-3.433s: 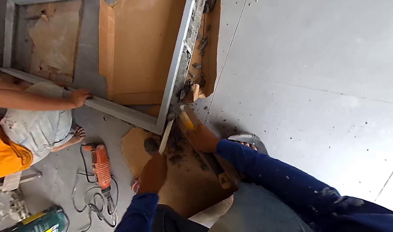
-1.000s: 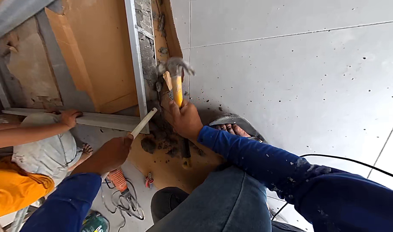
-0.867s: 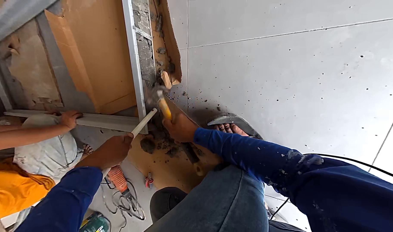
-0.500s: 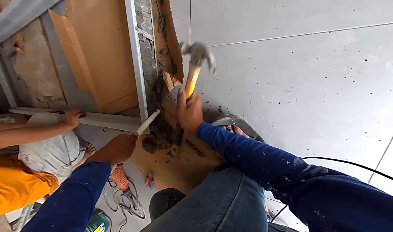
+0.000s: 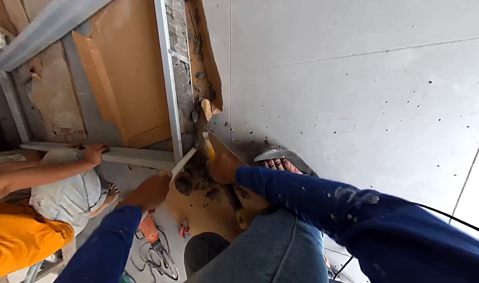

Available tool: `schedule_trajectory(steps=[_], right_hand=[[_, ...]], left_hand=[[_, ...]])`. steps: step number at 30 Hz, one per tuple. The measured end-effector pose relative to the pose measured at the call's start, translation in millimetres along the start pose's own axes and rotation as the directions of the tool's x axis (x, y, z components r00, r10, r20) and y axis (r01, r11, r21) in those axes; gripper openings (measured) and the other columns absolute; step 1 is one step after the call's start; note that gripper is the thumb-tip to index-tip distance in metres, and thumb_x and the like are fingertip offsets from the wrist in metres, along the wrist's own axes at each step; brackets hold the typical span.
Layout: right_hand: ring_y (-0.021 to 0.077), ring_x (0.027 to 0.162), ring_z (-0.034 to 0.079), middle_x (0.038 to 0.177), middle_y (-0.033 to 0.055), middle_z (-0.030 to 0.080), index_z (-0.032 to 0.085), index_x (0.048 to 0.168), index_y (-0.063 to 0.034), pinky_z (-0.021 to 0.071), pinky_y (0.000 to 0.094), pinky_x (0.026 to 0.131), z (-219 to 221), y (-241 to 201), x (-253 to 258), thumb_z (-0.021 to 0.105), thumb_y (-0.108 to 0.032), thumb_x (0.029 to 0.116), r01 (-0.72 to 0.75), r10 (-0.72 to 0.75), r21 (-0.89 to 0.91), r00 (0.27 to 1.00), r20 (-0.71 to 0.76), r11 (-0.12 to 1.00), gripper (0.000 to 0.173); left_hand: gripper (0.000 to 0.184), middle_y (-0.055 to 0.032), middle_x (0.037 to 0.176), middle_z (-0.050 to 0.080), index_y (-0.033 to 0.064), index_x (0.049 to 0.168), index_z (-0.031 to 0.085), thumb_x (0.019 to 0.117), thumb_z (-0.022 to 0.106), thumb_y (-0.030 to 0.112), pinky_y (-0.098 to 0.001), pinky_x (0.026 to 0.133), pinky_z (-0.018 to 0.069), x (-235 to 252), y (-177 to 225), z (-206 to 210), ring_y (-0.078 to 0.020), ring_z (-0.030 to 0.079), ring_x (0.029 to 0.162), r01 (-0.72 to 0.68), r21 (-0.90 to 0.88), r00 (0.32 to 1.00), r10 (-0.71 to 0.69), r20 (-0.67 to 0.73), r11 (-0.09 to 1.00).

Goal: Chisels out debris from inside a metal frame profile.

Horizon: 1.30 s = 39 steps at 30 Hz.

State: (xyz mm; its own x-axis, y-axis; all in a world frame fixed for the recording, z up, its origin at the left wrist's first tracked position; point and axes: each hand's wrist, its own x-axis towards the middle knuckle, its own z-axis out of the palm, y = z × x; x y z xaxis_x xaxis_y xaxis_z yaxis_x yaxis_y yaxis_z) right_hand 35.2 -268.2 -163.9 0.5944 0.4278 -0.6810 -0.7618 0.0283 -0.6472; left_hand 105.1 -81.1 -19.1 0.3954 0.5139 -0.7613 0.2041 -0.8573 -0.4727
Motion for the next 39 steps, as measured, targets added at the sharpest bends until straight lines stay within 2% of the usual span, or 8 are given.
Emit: schedule_trajectory(steps=[4,8,11,13,19,25,30,39], right_hand=[[0.0268,0.064,0.065,0.073,0.0127,0.063,0.063,0.101,-0.0019,0.0557,0.0500,0.062,-23,-1,-6,0.047,-0.042,0.1085,0.191,-0.185,0.012,0.963,-0.198,0.981,0.044],[0.0205,0.049,0.057,0.060,0.0055,0.054,0.057,0.093,-0.0060,0.0520,0.0432,0.048,-10,-9,15,0.047,-0.041,0.1084,0.478,-0.275,0.164,0.716,-0.641,0.863,0.039],[0.0251,0.063,0.066,0.076,0.0141,0.064,0.061,0.106,-0.0003,0.0567,0.0459,0.061,11,11,7,0.043,-0.039,0.1086,0.087,-0.082,0.030,0.988,-0.132,0.996,0.043],[0.0246,0.064,0.068,0.079,0.0139,0.066,0.062,0.109,-0.0017,0.0580,0.0450,0.060,4,8,10,0.044,-0.043,0.1083,0.025,-0.019,-0.088,0.998,0.060,0.996,0.045],[0.0211,0.052,0.058,0.063,0.0068,0.056,0.058,0.093,-0.0055,0.0518,0.0440,0.050,3,-3,10,0.048,-0.041,0.1080,0.391,-0.303,0.095,0.827,-0.474,0.916,0.040],[0.0257,0.062,0.068,0.080,0.0153,0.066,0.059,0.113,-0.0006,0.0591,0.0448,0.059,15,26,7,0.045,-0.041,0.1088,-0.034,0.044,-0.117,0.995,0.084,0.993,0.043],[0.0273,0.068,0.068,0.078,0.0130,0.064,0.061,0.103,-0.0038,0.0570,0.0497,0.063,-7,8,2,0.044,-0.048,0.1080,0.074,-0.078,-0.214,0.997,-0.012,0.974,0.047],[0.0242,0.059,0.066,0.073,0.0110,0.063,0.060,0.103,-0.0054,0.0579,0.0458,0.056,-21,-2,-4,0.046,-0.047,0.1078,0.154,-0.166,-0.142,0.983,-0.077,0.978,0.044]], left_hand=[[0.064,-0.0114,0.071,0.051,0.0020,0.107,0.059,0.1095,0.025,0.056,-0.0380,0.050,0.0468,0,0,2,-0.0217,0.048,0.052,0.037,-0.034,0.999,-0.037,0.003,0.999],[0.061,-0.0096,0.066,0.048,0.0031,0.101,0.057,0.1093,0.028,0.056,-0.0351,0.045,0.0440,-3,1,2,-0.0195,0.045,0.046,0.025,-0.059,1.000,-0.026,-0.017,0.998],[0.066,-0.0118,0.072,0.052,0.0013,0.109,0.059,0.1096,0.023,0.056,-0.0391,0.051,0.0477,-1,-8,11,-0.0221,0.050,0.053,0.025,-0.056,1.000,-0.024,0.017,0.998],[0.067,-0.0130,0.074,0.054,0.0002,0.110,0.058,0.1099,0.021,0.056,-0.0399,0.052,0.0500,4,-11,17,-0.0230,0.053,0.054,0.016,-0.083,1.000,-0.015,0.007,0.996],[0.064,-0.0117,0.069,0.053,0.0017,0.104,0.059,0.1096,0.024,0.056,-0.0383,0.048,0.0487,5,-16,23,-0.0219,0.052,0.050,0.013,-0.108,1.000,-0.015,-0.020,0.994],[0.069,-0.0211,0.093,0.065,0.0002,0.117,0.062,0.1100,0.020,0.054,-0.0611,0.079,0.0532,26,-80,94,-0.0378,0.066,0.085,-0.214,-0.059,0.965,0.202,-0.165,0.975],[0.053,-0.0216,0.103,0.070,0.0054,0.133,0.055,0.1118,0.029,0.046,-0.0599,0.087,0.0541,64,-120,175,-0.0388,0.070,0.098,-0.176,-0.085,0.943,0.144,-0.300,0.981],[0.052,-0.0239,0.120,0.067,0.0084,0.142,0.050,0.1115,0.030,0.046,-0.0621,0.095,0.0526,70,-134,148,-0.0422,0.066,0.114,-0.060,0.108,0.973,0.082,-0.216,0.992]])
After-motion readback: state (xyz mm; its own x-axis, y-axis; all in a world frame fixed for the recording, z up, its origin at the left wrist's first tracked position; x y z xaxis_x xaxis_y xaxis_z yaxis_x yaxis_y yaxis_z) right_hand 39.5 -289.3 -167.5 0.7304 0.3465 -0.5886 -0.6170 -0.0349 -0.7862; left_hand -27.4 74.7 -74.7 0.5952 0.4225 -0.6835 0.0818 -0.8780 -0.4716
